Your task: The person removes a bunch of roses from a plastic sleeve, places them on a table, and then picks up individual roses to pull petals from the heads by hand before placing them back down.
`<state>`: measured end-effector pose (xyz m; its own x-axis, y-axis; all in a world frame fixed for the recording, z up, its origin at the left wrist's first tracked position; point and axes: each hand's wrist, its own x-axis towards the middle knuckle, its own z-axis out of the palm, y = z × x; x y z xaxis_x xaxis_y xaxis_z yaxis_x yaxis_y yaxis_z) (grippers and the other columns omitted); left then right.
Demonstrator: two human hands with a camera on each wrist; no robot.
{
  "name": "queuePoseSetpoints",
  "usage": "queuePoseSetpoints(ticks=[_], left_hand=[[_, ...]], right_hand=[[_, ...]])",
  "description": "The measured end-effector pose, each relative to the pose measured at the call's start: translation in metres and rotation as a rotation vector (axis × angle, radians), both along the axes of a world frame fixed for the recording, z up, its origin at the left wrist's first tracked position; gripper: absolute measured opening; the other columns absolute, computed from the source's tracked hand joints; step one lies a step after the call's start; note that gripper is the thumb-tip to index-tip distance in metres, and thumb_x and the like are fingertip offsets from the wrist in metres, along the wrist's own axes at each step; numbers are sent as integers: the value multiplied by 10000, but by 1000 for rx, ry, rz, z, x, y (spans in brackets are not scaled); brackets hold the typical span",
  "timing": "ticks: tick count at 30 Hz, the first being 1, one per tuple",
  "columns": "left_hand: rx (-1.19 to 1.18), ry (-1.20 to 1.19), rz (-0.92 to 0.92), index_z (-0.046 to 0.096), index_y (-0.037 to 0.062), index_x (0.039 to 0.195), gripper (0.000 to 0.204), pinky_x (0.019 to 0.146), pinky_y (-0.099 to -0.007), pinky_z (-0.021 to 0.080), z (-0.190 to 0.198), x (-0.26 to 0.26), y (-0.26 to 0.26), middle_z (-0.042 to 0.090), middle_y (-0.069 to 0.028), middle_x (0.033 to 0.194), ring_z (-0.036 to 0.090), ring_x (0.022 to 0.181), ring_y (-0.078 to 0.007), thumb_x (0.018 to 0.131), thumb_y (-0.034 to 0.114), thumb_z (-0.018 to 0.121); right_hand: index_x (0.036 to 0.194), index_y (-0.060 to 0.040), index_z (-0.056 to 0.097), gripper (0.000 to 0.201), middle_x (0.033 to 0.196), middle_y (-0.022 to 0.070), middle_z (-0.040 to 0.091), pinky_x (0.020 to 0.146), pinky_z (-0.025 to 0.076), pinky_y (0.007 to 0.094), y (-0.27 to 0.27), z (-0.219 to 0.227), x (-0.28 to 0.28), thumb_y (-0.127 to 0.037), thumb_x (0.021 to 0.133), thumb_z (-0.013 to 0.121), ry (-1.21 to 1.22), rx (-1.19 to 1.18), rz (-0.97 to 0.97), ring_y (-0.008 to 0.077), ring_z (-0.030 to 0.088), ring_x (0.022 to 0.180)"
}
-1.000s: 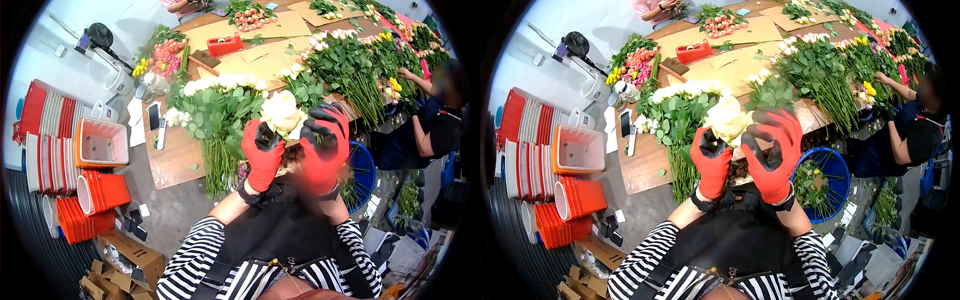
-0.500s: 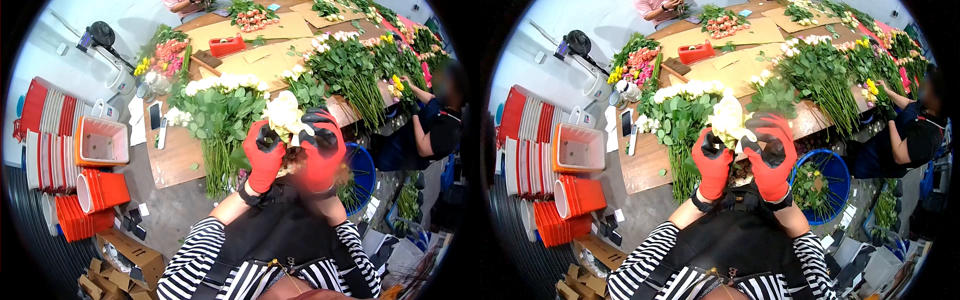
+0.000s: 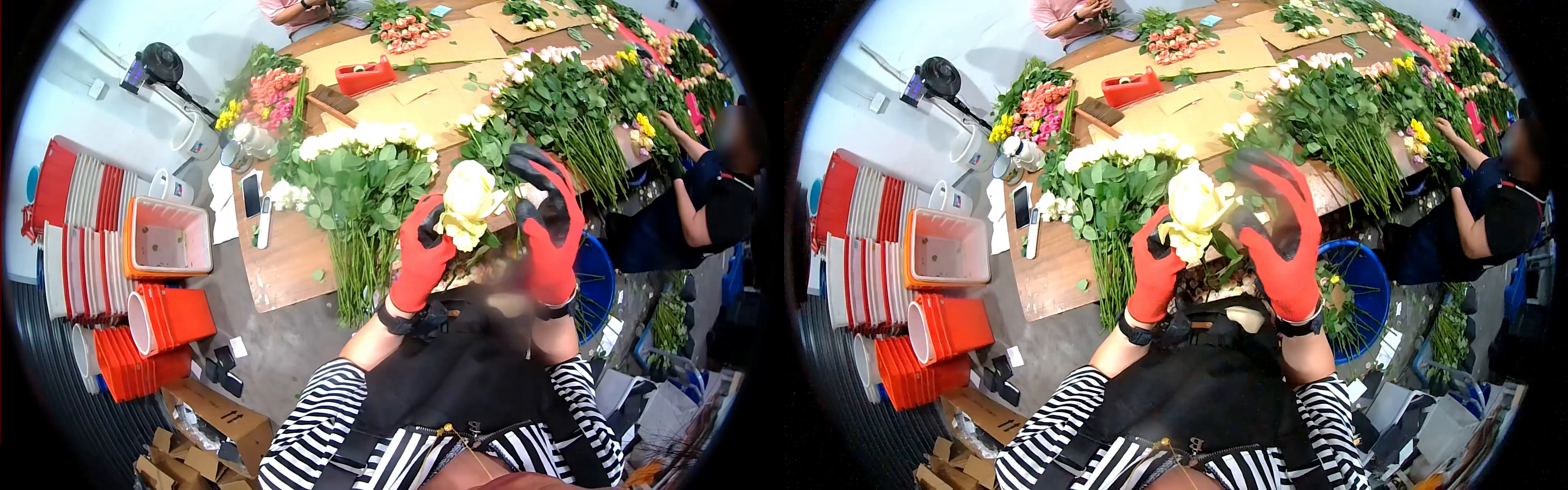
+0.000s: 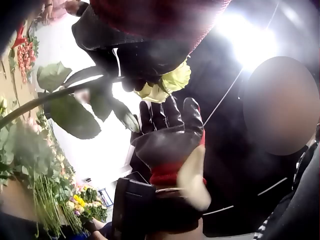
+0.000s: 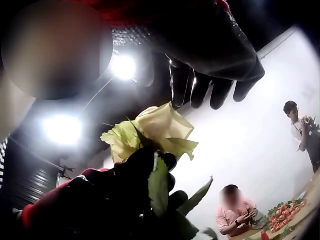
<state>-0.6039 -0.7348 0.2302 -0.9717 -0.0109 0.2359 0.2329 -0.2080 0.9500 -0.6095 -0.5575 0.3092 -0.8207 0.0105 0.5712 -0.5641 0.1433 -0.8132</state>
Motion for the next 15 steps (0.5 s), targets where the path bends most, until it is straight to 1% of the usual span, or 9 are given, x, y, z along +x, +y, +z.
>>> queuePoseSetpoints(ticks=[3, 4, 5, 7, 8, 11, 12, 14, 15], left_hand=[[17, 26, 29, 603, -48, 1070, 389, 876, -299, 442, -4, 0, 2, 592, -106, 1028, 573, 938, -204, 681, -55, 621], [30, 32, 50, 606, -43, 1058, 382, 868, -300, 445, -5, 0, 2, 595, -105, 1016, 577, 929, -207, 678, -49, 644], [-32, 7, 100, 609, -35, 1047, 384, 859, -302, 447, -4, 1, 2, 597, -106, 1004, 579, 921, -212, 668, -40, 668], [-153, -42, 192, 614, -20, 1025, 390, 842, -308, 453, 0, 2, 4, 602, -107, 980, 584, 905, -223, 648, -22, 716], [-171, -12, 217, 620, -5, 1011, 397, 827, -322, 465, 0, 1, 5, 607, -113, 960, 590, 882, -240, 632, -14, 739], [-301, 86, 285, 620, -4, 1011, 396, 818, -333, 474, -1, 1, 6, 609, -118, 970, 594, 871, -257, 637, 13, 749], [-267, 73, 293, 620, -3, 1010, 398, 814, -337, 476, -4, 0, 6, 609, -121, 971, 594, 870, -264, 637, 29, 757], [-200, 45, 311, 622, -1, 1007, 404, 807, -346, 479, -11, -1, 7, 608, -126, 973, 595, 867, -278, 638, 61, 773], [-214, 69, 328, 617, -2, 1023, 395, 813, -321, 477, -10, -1, 7, 617, -99, 972, 593, 876, -227, 661, 42, 771]], right_hand=[[1175, 15, 596, 512, 1304, 164, 510, 1038, 405, 410, -6, 1, 7, 29, 664, 613, -10, -81, 2, 287, 490, 1239], [1170, 10, 597, 503, 1300, 161, 508, 1033, 415, 414, -8, -1, 10, 21, 669, 645, -9, -70, -22, 294, 478, 1247], [1166, 4, 598, 497, 1297, 158, 505, 1029, 425, 417, -10, -3, 14, 13, 675, 677, -9, -60, -46, 300, 465, 1255], [1155, -11, 606, 484, 1302, 153, 503, 1011, 440, 420, -16, -7, 17, -7, 683, 713, 41, 73, -104, 310, 448, 1266], [1142, -54, 626, 478, 1320, 144, 494, 1028, 409, 452, -19, -4, 18, -34, 681, 753, 90, 215, -178, 331, 395, 1300], [1132, -95, 641, 472, 1325, 141, 496, 1056, 353, 480, -27, -2, 21, -63, 680, 772, 77, 344, -222, 361, 352, 1318], [1097, -127, 666, 437, 1329, 145, 496, 1089, 290, 500, -23, -16, 18, -81, 674, 770, 127, 347, -214, 381, 326, 1331], [1051, -138, 684, 393, 1329, 144, 500, 1093, 278, 514, -19, -18, 20, -91, 669, 764, 177, 464, -236, 384, 331, 1330], [1028, -144, 694, 371, 1329, 144, 503, 1095, 271, 521, -18, -19, 21, -96, 666, 761, 203, 524, -246, 386, 334, 1329]])
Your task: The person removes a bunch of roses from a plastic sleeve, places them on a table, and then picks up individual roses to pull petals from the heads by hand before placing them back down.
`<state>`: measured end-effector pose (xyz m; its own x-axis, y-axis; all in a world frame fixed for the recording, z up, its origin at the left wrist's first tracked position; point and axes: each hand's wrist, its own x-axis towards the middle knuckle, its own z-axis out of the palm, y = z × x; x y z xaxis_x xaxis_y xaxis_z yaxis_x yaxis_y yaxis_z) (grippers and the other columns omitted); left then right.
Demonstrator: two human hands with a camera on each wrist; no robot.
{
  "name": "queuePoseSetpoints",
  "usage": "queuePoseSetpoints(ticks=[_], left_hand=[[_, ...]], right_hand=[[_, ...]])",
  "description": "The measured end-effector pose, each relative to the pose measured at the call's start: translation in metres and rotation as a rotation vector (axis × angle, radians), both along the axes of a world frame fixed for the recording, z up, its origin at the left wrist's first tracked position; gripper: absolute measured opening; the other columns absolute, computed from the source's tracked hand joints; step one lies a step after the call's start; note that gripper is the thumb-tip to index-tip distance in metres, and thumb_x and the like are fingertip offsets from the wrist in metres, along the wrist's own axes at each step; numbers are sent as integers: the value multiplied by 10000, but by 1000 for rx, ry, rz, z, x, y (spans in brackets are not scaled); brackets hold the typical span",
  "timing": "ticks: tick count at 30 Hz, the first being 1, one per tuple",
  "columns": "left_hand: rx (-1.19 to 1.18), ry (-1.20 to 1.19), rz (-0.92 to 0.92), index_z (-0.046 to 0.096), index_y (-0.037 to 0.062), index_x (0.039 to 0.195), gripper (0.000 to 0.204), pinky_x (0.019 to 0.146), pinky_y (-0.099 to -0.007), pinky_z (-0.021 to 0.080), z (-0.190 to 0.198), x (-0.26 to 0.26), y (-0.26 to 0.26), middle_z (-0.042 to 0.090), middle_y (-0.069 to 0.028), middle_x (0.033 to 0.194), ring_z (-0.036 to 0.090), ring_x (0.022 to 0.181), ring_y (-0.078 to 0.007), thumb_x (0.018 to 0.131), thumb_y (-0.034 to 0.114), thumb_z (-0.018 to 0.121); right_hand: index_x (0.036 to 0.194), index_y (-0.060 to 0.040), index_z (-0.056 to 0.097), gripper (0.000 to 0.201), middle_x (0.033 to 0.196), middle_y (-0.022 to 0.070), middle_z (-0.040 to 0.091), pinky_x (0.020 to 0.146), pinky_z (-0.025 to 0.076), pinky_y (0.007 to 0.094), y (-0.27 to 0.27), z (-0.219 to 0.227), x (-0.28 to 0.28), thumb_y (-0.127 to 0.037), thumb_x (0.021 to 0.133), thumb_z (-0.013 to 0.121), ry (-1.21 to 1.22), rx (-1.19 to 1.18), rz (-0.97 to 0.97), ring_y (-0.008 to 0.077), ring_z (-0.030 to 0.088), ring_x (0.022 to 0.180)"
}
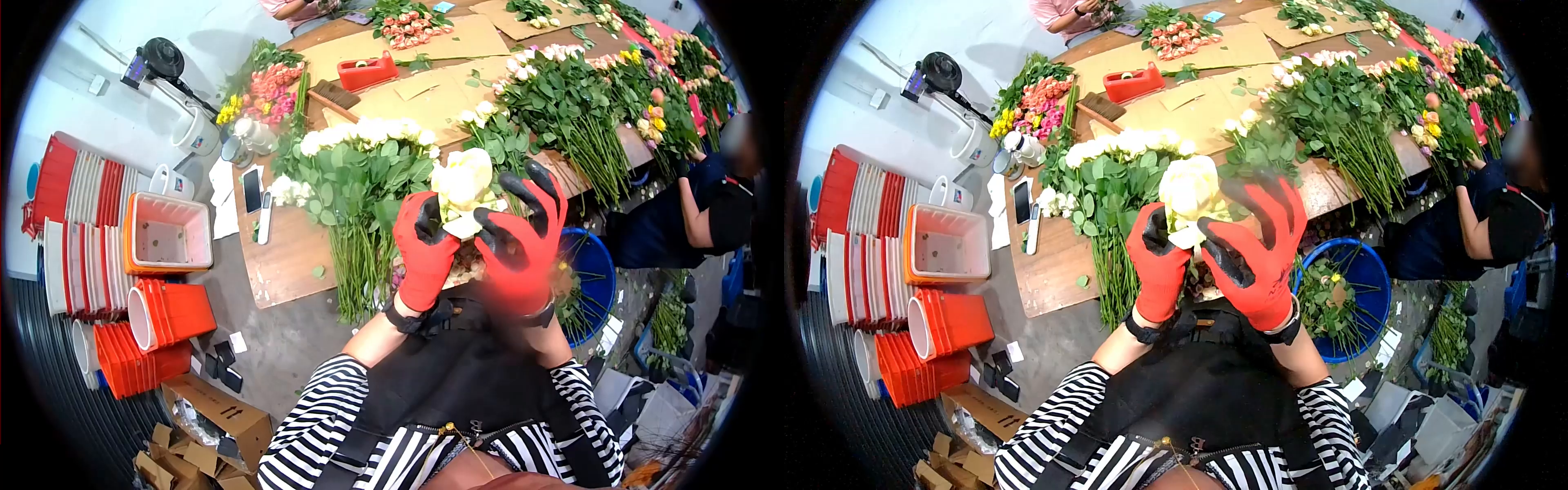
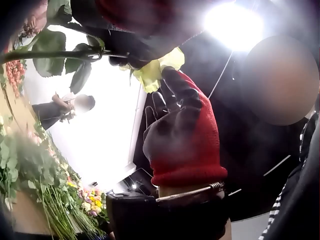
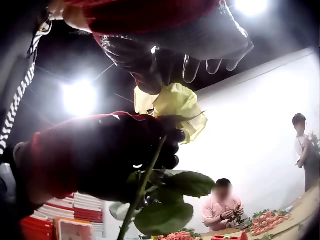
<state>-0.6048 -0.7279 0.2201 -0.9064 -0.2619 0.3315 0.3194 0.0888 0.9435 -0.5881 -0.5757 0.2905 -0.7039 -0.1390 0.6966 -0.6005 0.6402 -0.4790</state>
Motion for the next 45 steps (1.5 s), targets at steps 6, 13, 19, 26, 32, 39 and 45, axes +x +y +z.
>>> queuePoseSetpoints(ticks=[6, 13, 19, 26, 32, 39, 45], left_hand=[[-35, 82, 67, 609, -5, 1031, 403, 819, -306, 475, 1, -3, -2, 620, -78, 967, 588, 887, -194, 669, 43, 778], [-197, 133, 150, 607, -5, 964, 413, 778, -387, 479, 8, -4, 2, 596, -153, 917, 578, 845, -345, 602, 85, 785], [-240, 124, 155, 605, -2, 973, 427, 769, -403, 478, 13, -1, 3, 597, -161, 932, 574, 864, -362, 590, 66, 784], [-336, 143, 254, 600, 3, 1017, 459, 796, -439, 470, 9, 0, 5, 600, -174, 996, 556, 967, -385, 591, 47, 764], [-171, 57, 176, 595, -5, 1017, 425, 778, -414, 474, 7, -2, -1, 590, -167, 965, 572, 880, -373, 616, 30, 733], [-68, 37, 126, 605, -38, 1062, 346, 837, -280, 462, 1, -7, -8, 639, -51, 935, 579, 880, -124, 721, -8, 654], [310, -134, -225, 614, -48, 1111, 400, 885, -298, 463, 11, 1, -12, 656, -101, 1055, 607, 954, -168, 730, 53, 686]], right_hand=[[981, -141, 702, 334, 1277, 137, 554, 1101, 248, 531, 0, -2, 0, -94, 651, 732, -122, -97, 105, 388, 354, 1321], [1094, -119, 642, 476, 1306, 120, 528, 1096, 233, 508, -5, 7, 1, -212, 652, 793, -197, -206, 14, 376, 351, 1310], [1112, -132, 630, 491, 1317, 91, 519, 1098, 197, 538, -14, 2, 1, -260, 670, 803, -152, -18, -191, 375, 349, 1307], [1012, -138, 674, 358, 1274, 88, 559, 1087, 223, 552, -11, -2, 3, -192, 672, 772, -88, -75, -138, 381, 390, 1274], [963, -139, 697, 386, 1157, 94, 636, 1049, 322, 565, -8, 2, 8, -284, 620, 800, 63, -95, 167, 398, 495, 1188], [1122, -19, 608, 405, 1207, 147, 594, 1049, 357, 487, 11, 4, 2, -81, 724, 648, -91, -409, 163, 349, 486, 1215], [1127, 31, 588, 380, 1219, 151, 570, 1029, 387, 395, 11, -2, -1, 71, 751, 546, -185, -650, -39, 287, 509, 1195]])
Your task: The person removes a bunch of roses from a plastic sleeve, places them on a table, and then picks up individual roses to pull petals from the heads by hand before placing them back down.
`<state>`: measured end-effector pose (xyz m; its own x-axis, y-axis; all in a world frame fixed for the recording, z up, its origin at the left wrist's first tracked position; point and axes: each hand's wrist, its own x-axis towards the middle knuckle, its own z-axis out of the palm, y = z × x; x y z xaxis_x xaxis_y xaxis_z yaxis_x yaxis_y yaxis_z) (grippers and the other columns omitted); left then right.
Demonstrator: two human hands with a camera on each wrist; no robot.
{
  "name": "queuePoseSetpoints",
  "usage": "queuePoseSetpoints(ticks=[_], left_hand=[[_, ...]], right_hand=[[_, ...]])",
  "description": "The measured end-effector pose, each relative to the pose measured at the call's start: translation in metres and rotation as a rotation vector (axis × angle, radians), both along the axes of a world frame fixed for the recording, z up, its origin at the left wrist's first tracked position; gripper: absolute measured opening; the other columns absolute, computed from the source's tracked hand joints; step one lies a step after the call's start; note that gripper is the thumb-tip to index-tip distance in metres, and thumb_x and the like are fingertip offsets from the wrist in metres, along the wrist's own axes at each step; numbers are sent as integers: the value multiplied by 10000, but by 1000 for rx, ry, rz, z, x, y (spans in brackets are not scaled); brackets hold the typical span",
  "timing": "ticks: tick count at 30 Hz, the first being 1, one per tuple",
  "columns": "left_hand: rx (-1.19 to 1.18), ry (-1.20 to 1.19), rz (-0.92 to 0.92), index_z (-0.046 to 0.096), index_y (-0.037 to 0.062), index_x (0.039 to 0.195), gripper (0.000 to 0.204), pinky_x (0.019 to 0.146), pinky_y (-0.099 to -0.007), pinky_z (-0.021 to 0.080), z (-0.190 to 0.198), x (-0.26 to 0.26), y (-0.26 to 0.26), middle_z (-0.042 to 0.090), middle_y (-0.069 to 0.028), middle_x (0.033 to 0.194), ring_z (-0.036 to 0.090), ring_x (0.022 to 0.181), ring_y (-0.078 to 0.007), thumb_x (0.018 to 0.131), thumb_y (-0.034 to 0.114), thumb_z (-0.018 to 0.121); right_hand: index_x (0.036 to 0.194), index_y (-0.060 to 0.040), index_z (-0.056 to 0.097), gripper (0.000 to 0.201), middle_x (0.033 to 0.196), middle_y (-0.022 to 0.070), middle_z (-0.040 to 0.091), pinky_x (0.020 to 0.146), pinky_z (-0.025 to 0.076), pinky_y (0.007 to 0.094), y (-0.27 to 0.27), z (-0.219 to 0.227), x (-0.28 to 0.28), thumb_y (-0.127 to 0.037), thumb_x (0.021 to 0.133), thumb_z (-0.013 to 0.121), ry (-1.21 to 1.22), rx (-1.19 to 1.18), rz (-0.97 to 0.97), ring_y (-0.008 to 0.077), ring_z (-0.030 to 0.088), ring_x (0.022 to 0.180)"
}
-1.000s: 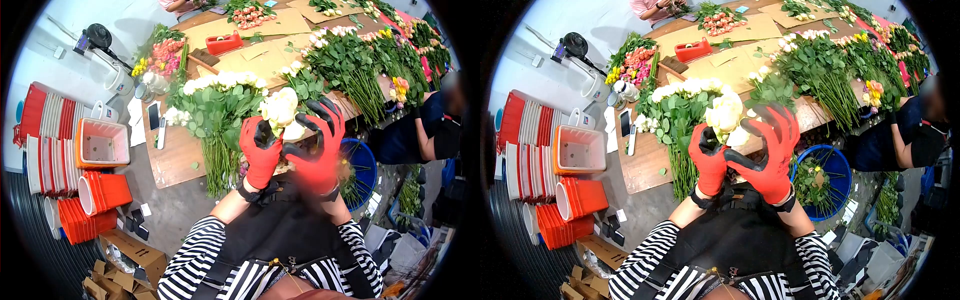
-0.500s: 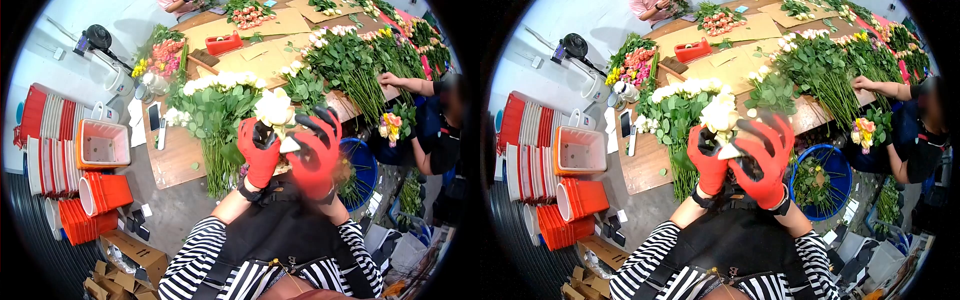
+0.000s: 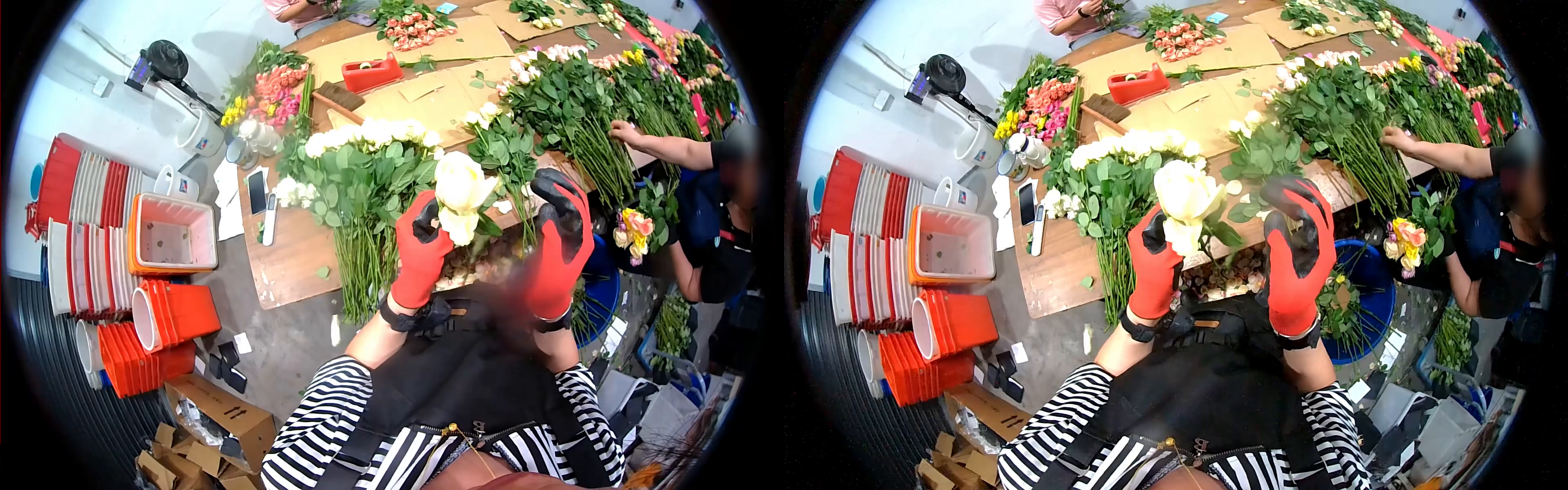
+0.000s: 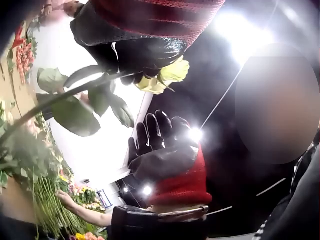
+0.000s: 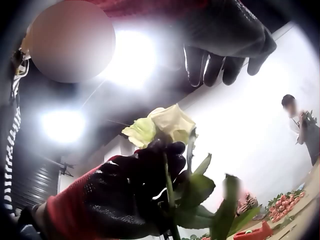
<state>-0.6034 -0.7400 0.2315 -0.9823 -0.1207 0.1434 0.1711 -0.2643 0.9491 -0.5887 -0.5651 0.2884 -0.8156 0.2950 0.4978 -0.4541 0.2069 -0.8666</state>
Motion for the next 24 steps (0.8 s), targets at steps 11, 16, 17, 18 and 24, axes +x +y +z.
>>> queuePoseSetpoints(ticks=[11, 16, 17, 18, 24], left_hand=[[-65, 54, -245, 555, -39, 1278, 587, 944, -302, 458, -13, -4, -6, 666, -85, 1133, 618, 1026, -152, 751, 136, 744], [-292, 33, -133, 565, -33, 1269, 565, 957, -314, 453, -17, 7, -9, 654, -88, 1160, 617, 1044, -160, 756, 122, 741], [-303, 34, -135, 565, -32, 1268, 555, 957, -314, 454, -19, 9, -10, 653, -89, 1163, 617, 1047, -160, 761, 118, 736], [-314, 35, -138, 566, -30, 1266, 546, 956, -315, 454, -21, 11, -11, 653, -91, 1166, 617, 1050, -160, 766, 115, 730], [-15, -67, -366, 565, -26, 1256, 493, 913, -310, 484, -24, 8, -15, 670, -99, 1133, 635, 1034, -162, 805, 125, 694]], right_hand=[[1264, -1, 562, 545, 1323, 162, 499, 1024, 407, 366, -10, 22, -6, 77, 728, 620, 67, 143, 217, 271, 493, 1242], [1293, 9, 553, 471, 1355, 149, 506, 1078, 340, 361, 1, 25, -14, 14, 823, 576, -158, -95, 451, 253, 460, 1288], [1282, 10, 562, 462, 1345, 144, 516, 1074, 343, 359, 4, 22, -17, 15, 821, 583, -177, -86, 520, 248, 464, 1282], [1271, 11, 571, 453, 1334, 140, 526, 1070, 347, 357, 6, 20, -21, 15, 819, 591, -197, -75, 588, 243, 468, 1276], [1083, 19, 640, 296, 1227, 106, 592, 939, 443, 314, -5, 17, -17, 37, 788, 658, -280, -204, 494, 181, 563, 1103]])
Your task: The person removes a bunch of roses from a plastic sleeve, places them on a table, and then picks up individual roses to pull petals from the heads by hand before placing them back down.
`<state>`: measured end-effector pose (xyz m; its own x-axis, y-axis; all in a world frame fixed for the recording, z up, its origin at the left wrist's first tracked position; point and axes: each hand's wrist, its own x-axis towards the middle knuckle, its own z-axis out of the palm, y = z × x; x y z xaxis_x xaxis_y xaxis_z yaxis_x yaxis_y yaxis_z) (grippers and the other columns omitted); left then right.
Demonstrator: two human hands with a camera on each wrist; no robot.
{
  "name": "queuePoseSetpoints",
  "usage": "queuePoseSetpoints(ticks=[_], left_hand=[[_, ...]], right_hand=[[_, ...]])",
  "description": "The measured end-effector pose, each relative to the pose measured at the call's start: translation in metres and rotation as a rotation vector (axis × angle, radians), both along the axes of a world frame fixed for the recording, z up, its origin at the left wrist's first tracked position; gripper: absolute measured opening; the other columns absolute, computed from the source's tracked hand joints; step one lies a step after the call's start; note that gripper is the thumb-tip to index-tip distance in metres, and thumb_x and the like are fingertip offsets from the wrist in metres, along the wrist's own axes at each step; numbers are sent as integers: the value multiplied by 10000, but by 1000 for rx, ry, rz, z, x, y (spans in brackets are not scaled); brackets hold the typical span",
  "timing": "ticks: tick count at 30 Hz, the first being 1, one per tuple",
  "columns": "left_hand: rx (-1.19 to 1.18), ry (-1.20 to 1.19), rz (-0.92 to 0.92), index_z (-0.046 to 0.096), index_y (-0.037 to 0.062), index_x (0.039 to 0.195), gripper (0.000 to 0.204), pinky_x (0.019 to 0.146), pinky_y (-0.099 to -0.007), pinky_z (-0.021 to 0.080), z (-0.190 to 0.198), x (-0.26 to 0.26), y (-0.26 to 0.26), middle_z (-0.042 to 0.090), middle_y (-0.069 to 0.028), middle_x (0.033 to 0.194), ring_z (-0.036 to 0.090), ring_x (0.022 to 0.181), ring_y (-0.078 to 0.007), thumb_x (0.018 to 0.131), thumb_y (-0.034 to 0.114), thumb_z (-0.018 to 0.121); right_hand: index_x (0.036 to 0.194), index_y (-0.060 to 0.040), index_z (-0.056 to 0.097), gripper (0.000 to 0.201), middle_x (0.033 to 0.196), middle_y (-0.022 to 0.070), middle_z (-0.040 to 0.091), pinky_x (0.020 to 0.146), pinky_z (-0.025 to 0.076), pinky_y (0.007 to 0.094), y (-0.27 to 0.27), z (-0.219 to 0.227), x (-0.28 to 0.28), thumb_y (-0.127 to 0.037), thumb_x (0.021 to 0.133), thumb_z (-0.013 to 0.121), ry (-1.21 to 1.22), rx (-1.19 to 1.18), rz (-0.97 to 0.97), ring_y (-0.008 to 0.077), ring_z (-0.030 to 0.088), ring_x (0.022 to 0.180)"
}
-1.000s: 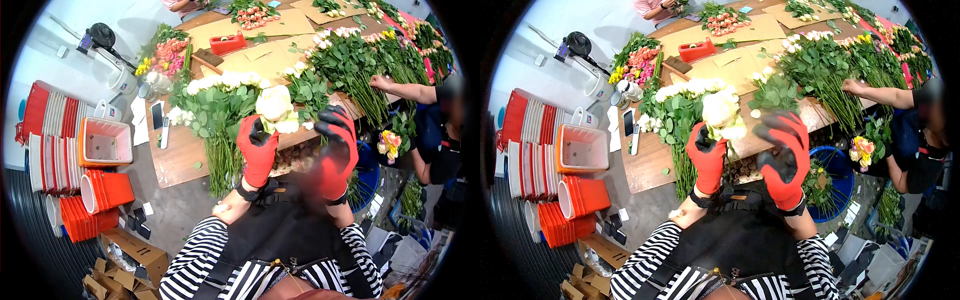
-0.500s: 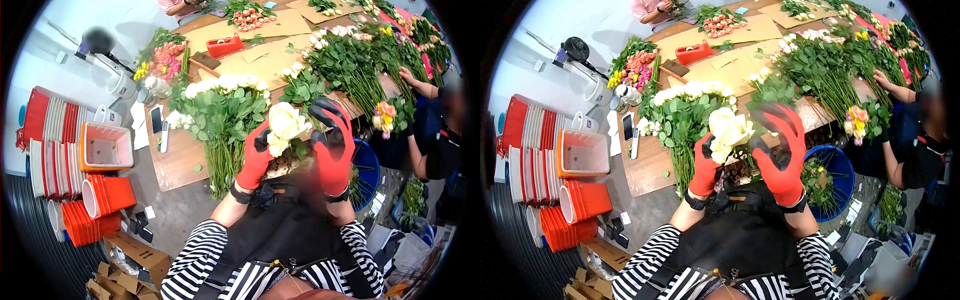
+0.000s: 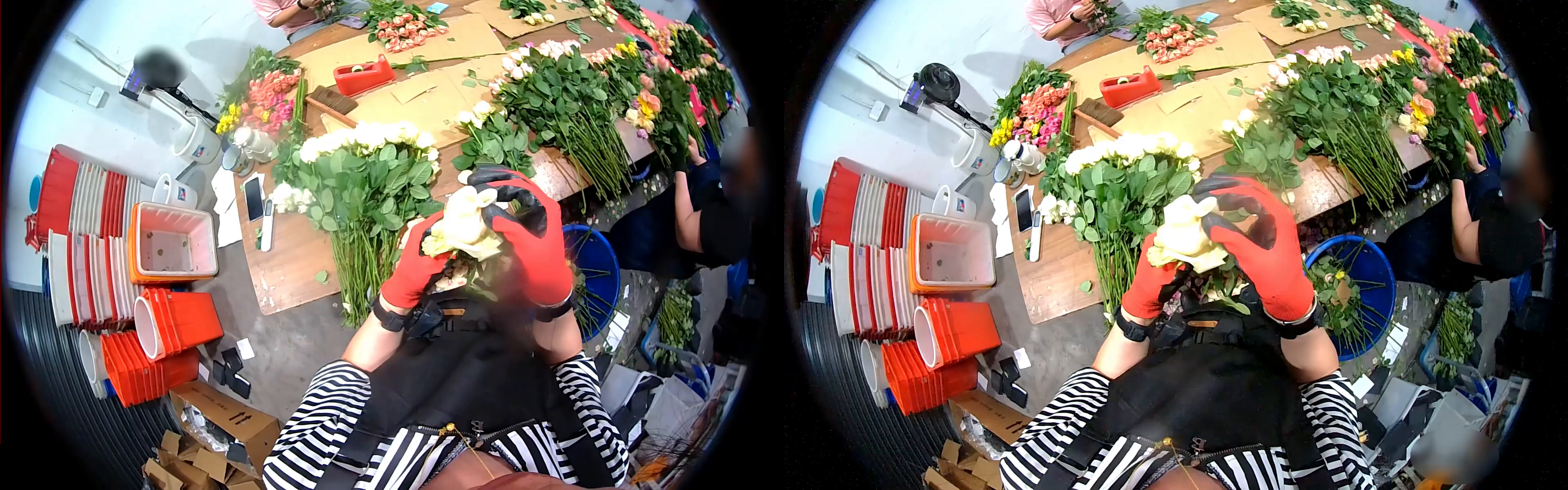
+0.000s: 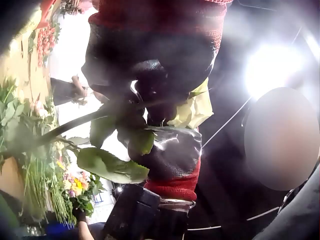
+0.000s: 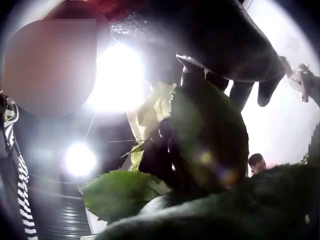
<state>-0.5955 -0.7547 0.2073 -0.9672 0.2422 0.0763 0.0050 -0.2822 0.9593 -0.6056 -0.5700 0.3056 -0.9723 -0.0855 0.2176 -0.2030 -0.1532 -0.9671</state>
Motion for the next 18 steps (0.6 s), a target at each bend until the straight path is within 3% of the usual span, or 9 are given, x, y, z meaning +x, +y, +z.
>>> queuePoseSetpoints(ticks=[3, 4, 5, 8, 9, 11, 14, 18], left_hand=[[173, -65, -59, 572, -21, 1243, 470, 894, -308, 497, -5, 0, 4, 680, -96, 1109, 645, 1021, -165, 816, 140, 683], [184, -76, -111, 576, -19, 1238, 462, 893, -309, 499, 11, 0, 3, 681, -94, 1106, 647, 1018, -165, 819, 146, 681], [195, -86, -164, 581, -16, 1233, 455, 891, -311, 500, 19, 0, 3, 682, -93, 1102, 648, 1016, -166, 822, 152, 680], [298, -265, -311, 597, -8, 1214, 423, 890, -313, 500, -7, -5, -1, 686, -90, 1096, 650, 1013, -166, 837, 170, 671], [257, -230, -285, 569, -14, 1226, 485, 872, -318, 509, -12, -4, -1, 665, -114, 1105, 644, 995, -187, 842, 262, 674], [197, -114, -274, 526, -22, 1249, 565, 858, -329, 521, -11, -7, -2, 630, -151, 1137, 633, 994, -224, 866, 367, 673], [197, -65, -179, 510, -22, 1264, 491, 896, -338, 512, -10, -9, -5, 613, -160, 1188, 621, 1054, -244, 897, 270, 653], [136, -61, -87, 569, -22, 1220, 446, 946, -321, 475, -2, -9, -2, 652, -101, 1150, 625, 1056, -184, 818, 151, 652]], right_hand=[[1059, 32, 640, 270, 1195, 105, 604, 865, 475, 292, 2, -10, -3, 42, 790, 645, -110, -144, 4, 156, 585, 1019], [1063, 39, 630, 278, 1158, 103, 614, 813, 492, 267, 0, -7, -2, 51, 785, 633, -227, -269, 18, 137, 598, 963], [1068, 37, 625, 272, 1152, 100, 613, 816, 493, 265, 1, -12, -3, 32, 796, 625, -253, -267, 23, 136, 602, 957], [1083, 27, 609, 258, 1124, 113, 615, 832, 489, 274, 13, -30, -5, -68, 842, 603, -316, -195, -17, 161, 608, 971], [1087, 21, 603, 268, 1107, 129, 619, 841, 485, 287, 20, -33, -4, -132, 866, 596, -332, -127, -64, 189, 606, 999], [1070, 30, 602, 305, 1106, 181, 620, 845, 484, 314, 16, -42, -2, -220, 897, 575, -114, -317, -142, 259, 590, 1065], [972, 53, 636, 478, 1156, 253, 601, 937, 447, 401, 22, -21, -5, -401, 941, 488, 219, -393, 123, 367, 565, 1130], [1089, 34, 631, 352, 1207, 205, 591, 932, 460, 376, 22, -7, 1, -198, 829, 583, 262, -93, -31, 320, 573, 1132]])
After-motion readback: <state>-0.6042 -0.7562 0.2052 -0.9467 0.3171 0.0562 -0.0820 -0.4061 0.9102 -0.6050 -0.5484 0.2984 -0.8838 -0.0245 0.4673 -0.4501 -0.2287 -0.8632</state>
